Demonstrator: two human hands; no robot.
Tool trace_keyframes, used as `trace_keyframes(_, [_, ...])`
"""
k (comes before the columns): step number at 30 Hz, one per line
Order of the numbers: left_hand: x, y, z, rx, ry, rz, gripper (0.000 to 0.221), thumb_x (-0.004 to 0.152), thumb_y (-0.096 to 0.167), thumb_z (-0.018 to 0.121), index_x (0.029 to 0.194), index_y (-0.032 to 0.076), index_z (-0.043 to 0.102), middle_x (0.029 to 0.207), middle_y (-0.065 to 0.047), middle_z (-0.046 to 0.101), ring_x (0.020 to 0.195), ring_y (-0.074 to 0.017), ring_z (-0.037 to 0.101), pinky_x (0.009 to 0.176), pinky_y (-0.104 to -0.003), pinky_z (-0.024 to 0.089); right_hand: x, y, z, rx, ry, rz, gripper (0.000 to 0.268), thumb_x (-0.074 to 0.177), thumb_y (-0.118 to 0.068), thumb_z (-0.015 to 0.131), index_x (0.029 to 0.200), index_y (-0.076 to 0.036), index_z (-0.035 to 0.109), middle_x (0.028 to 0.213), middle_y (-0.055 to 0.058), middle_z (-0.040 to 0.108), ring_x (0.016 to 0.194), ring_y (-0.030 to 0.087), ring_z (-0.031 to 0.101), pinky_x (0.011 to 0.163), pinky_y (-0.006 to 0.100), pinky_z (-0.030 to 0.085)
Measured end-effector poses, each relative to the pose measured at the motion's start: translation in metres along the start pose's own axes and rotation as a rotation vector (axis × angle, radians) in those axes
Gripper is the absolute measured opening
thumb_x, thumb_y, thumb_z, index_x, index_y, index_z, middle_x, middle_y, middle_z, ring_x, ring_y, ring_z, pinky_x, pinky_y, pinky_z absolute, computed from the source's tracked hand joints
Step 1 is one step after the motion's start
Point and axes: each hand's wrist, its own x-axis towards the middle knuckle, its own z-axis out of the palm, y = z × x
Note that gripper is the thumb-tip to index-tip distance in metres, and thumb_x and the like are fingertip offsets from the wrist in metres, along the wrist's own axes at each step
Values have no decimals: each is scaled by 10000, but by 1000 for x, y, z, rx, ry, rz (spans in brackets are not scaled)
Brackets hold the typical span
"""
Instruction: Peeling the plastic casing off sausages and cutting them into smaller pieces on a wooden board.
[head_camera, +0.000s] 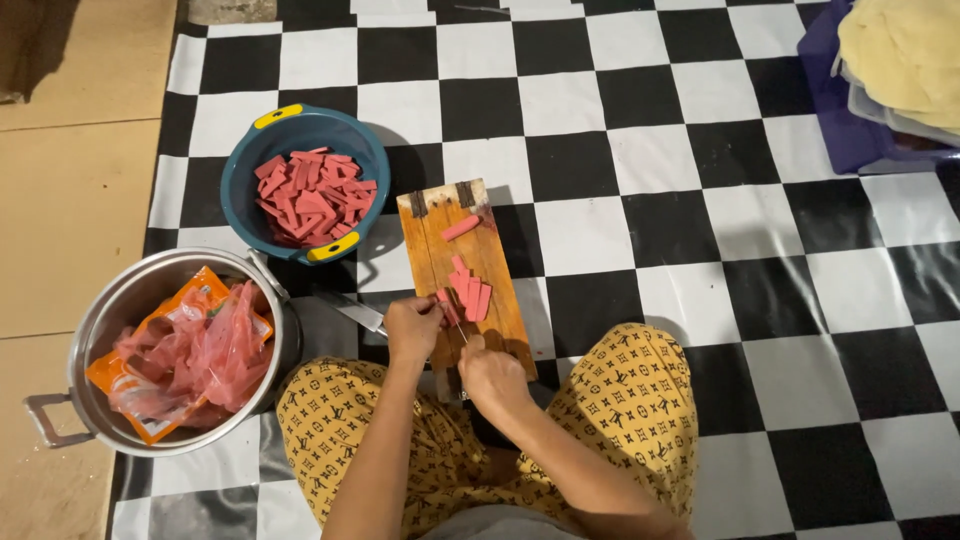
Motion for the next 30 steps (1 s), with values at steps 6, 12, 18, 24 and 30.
trace_keyframes(6, [-9,11,-6,-29,6,24,251,845,129,777,1068,15,794,954,-219,774,918,-359,749,769,-392,602,-1,-3,3,-43,90,-41,219,986,-223,490,790,-134,532,456,19,573,440,236,653,443,350,544])
trace_keyframes(12, [-9,9,-6,-12,4,45,270,830,154,798,1051,-1,791,979,-234,766,991,-417,720,819,-424,591,1,4,22,-18,9,-57,275,1028,-171,435,792,-99,554,445,9,529,393,214,583,382,333,487])
trace_keyframes(18, [-9,10,-7,9,6,22,226,848,171,799,1033,41,806,977,-169,780,995,-343,733,834,-377,592,2,0,16,-11,-9,-25,300,1047,-171,427,799,-85,573,457,16,554,405,228,604,360,338,479])
trace_keyframes(24, [-14,22,-12,-32,-11,6,241,874,146,781,1067,1,791,1009,-202,769,1035,-361,717,870,-395,579,14,-2,11,33,-176,20,232,1020,-115,384,961,-28,590,588,93,649,562,292,694,459,429,554])
trace_keyframes(30, [-14,20,-10,-13,7,24,240,863,175,803,1054,31,799,1019,-197,763,1047,-376,711,868,-411,581,18,-3,3,74,-267,55,230,992,-114,368,1004,-12,574,671,131,695,651,352,724,528,469,564])
